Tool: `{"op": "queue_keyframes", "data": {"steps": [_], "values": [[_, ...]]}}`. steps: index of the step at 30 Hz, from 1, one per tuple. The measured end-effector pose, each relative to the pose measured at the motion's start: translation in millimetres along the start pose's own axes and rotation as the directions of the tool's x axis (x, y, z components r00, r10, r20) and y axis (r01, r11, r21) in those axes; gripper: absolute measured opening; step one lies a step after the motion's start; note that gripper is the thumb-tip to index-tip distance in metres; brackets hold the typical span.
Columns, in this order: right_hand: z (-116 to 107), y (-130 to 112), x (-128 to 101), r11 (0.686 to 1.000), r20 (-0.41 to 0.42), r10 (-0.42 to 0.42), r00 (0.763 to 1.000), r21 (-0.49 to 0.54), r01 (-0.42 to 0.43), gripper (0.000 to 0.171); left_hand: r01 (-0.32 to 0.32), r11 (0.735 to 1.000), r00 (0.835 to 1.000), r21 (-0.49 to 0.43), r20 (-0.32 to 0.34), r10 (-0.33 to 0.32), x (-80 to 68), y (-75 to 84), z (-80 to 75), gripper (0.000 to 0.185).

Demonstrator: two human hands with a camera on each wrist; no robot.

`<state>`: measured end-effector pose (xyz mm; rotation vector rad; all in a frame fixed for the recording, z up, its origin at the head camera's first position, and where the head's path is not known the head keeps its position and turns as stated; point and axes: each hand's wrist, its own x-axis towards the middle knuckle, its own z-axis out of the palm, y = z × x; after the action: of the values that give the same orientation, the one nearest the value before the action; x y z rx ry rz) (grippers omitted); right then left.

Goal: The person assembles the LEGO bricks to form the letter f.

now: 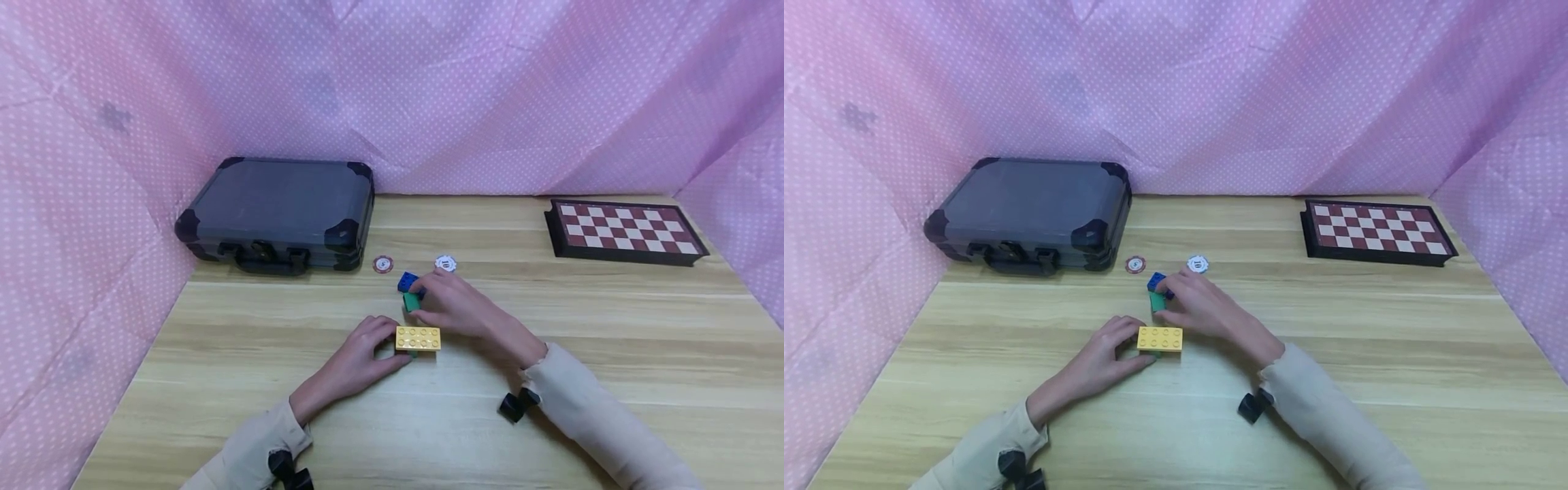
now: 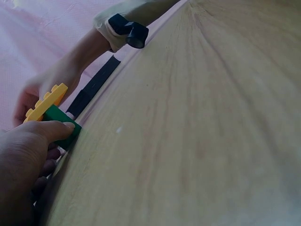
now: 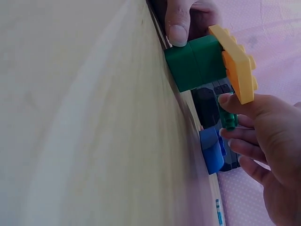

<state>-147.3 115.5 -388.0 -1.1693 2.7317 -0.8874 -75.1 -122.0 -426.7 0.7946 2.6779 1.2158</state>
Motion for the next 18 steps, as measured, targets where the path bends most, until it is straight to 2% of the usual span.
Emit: {"op": "queue_keyframes", "data": {"steps": [6, 18], "values": [[-3, -2, -7, 1.000, -0.006, 0.006, 1.000, 0.024, -0.005, 0.035, -0.004, 1.000, 1.000, -0.001, -0.001, 0.004, 0.1, 2.0, -1.4, 0.031], [-10, -1, -23, 0.994, -0.118, -0.052, 0.992, 0.090, 0.063, 0.033, -0.018, 1.000, 1.000, 0.001, -0.011, 0.018, -0.2, 2.6, -1.2, 0.031]]}}
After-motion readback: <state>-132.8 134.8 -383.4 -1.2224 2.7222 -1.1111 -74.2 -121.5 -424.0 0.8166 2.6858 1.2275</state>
